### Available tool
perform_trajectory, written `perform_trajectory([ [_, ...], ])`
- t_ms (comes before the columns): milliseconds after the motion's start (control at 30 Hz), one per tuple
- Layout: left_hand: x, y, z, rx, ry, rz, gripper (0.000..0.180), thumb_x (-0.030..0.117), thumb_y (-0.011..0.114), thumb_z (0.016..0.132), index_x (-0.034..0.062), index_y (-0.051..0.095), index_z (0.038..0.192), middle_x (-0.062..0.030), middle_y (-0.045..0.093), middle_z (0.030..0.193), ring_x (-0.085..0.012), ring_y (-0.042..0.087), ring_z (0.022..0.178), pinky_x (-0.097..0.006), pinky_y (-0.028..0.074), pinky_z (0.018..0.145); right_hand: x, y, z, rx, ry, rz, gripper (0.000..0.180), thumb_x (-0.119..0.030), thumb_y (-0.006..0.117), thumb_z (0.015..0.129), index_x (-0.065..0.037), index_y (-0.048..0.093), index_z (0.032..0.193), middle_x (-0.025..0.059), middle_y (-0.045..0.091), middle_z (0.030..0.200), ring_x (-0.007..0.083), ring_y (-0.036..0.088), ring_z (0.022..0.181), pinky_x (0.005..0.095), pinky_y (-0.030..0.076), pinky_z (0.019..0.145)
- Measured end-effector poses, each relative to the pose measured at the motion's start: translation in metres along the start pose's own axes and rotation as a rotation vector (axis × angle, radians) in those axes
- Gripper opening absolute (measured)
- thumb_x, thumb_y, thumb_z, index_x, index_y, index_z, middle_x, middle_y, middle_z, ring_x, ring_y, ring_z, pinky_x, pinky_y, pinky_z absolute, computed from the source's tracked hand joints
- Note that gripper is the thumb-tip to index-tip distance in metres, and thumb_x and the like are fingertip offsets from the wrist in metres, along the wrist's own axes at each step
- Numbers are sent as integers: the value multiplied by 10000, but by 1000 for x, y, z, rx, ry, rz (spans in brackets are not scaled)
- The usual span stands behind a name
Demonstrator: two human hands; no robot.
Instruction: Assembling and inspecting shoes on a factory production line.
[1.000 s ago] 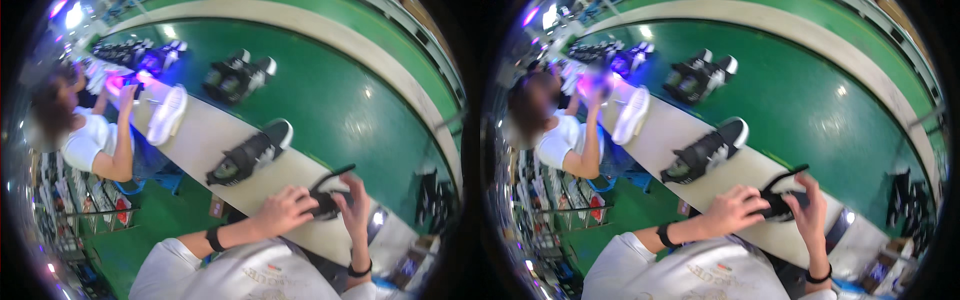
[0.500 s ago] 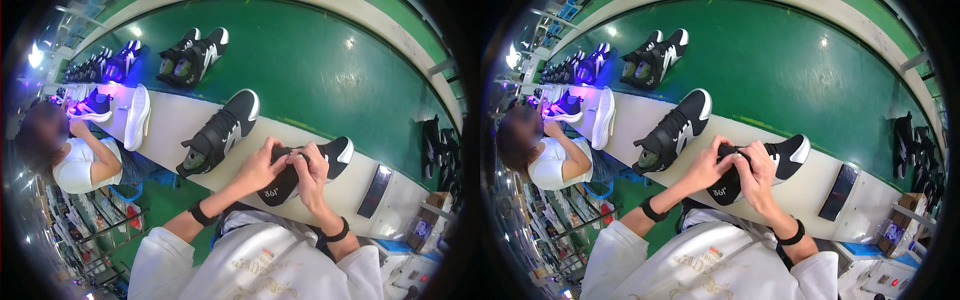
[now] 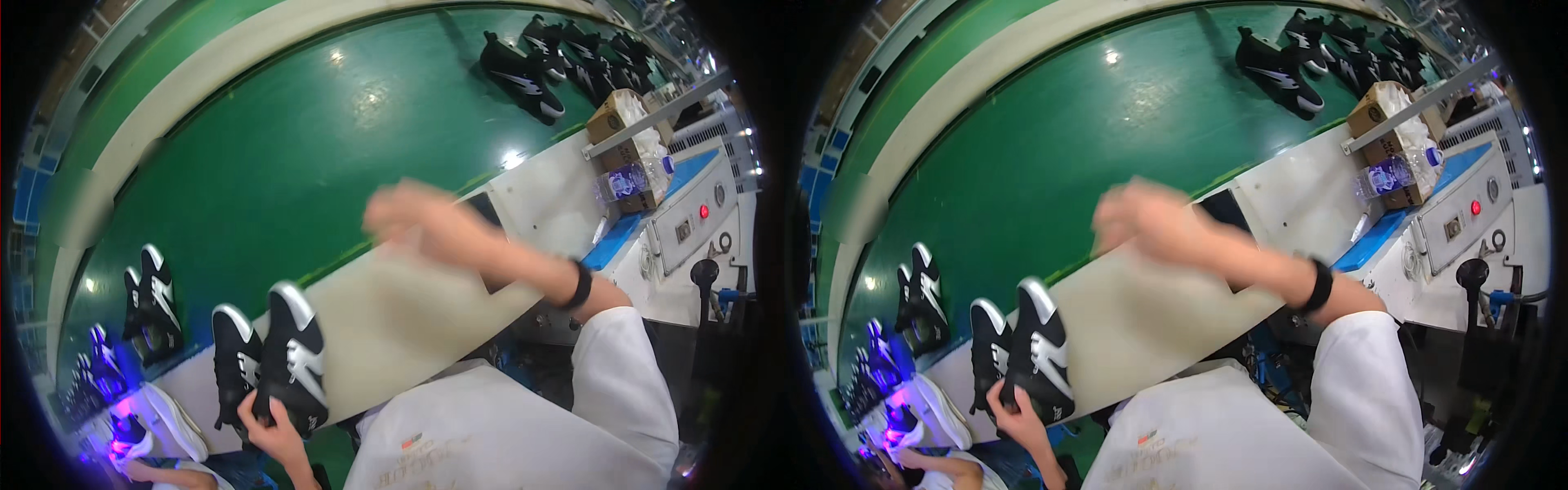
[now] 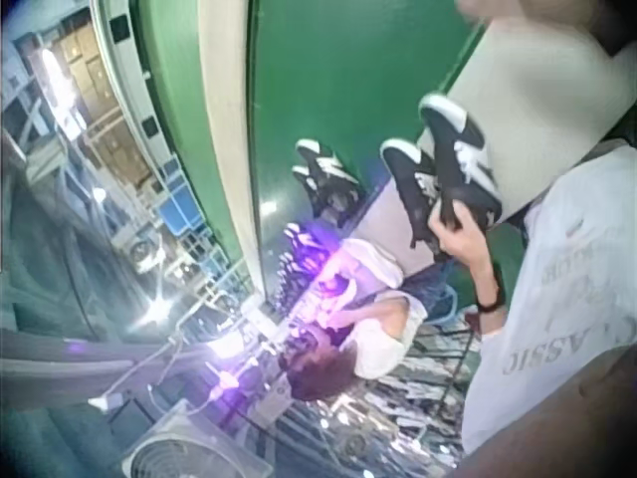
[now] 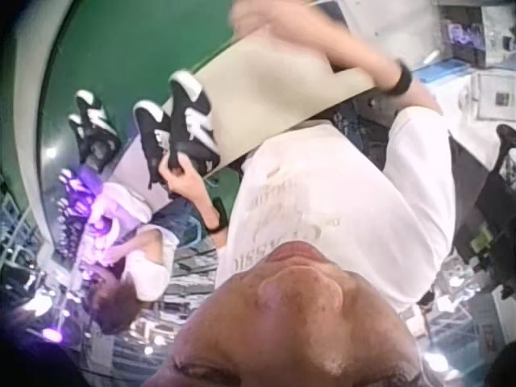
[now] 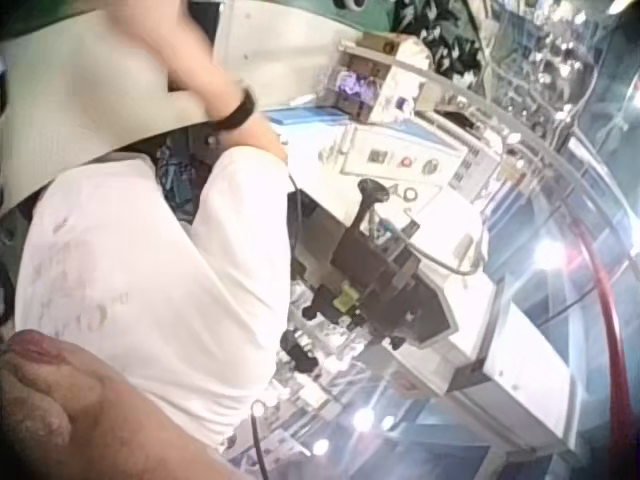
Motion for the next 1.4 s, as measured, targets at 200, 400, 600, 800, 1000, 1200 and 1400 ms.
perform_trajectory([
  [200, 27, 6, -21, 206, 149, 355, 241, 114, 634, 820, 24, 597, 1040, -181, 653, 1049, -336, 634, 861, -397, 513, 766, 265, -209, -42, 817, 533, -754, 491, -313, 719, 793, 48, 613, 1108, 226, 643, 1076, 373, 595, 1061, 433, 474, 907],
  [400, -13, 7, -6, 277, 114, 250, 334, 49, 627, 828, -27, 549, 1144, -203, 641, 1130, -332, 638, 970, -398, 510, 862, 432, -257, -112, 603, 596, -559, 738, -383, 759, 743, 59, 500, 1274, 211, 590, 1233, 319, 575, 1126, 403, 441, 945],
  [600, -9, -5, 7, 335, 186, 407, 352, 116, 738, 751, 49, 593, 1064, -123, 663, 1137, -315, 666, 923, -381, 527, 801, 537, -324, -123, 517, 714, -271, 753, -234, 789, 770, 98, 433, 1344, 184, 569, 1255, 224, 541, 1128, 347, 413, 997],
  [800, -6, -13, -10, 453, 200, 566, 374, 170, 720, 795, 56, 565, 1115, -112, 657, 1127, -295, 644, 984, -389, 493, 826, 477, -198, -45, 521, 672, 132, 695, -223, 801, 751, 89, 484, 1285, 147, 627, 1102, 203, 611, 923, 308, 489, 829],
  [1000, 3, -40, 18, 460, 188, 582, 348, 156, 688, 822, 58, 560, 1130, -159, 596, 1216, -346, 573, 1114, -426, 467, 911, 233, -81, 43, 210, 358, 304, 512, -35, 775, 659, 8, 556, 1120, 81, 609, 1062, 177, 595, 920, 306, 493, 787],
  [1200, 54, 43, 6, -86, 286, -333, 394, 185, 592, 933, 51, 521, 1297, -147, 552, 1306, -291, 490, 1264, -375, 413, 1035, -5, 12, 36, -291, -242, -140, 553, -86, 837, 575, -44, 594, 1069, 84, 592, 931, 267, 563, 910, 371, 478, 787],
  [1400, 12, 114, -20, -863, 136, -562, 531, 284, 549, 970, 41, 412, 1421, -137, 456, 1443, -249, 451, 1308, -346, 325, 1099, -74, 92, -12, -622, -494, 90, 757, -74, 806, 615, -40, 492, 1303, 170, 541, 1283, 402, 479, 1198, 476, 366, 1026],
])
Point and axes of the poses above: each hand's wrist, its own z-axis towards the middle knuckle, its own y-axis out of the palm, x = y × z, the point moved 5 cm from there along z, towards the middle knuckle
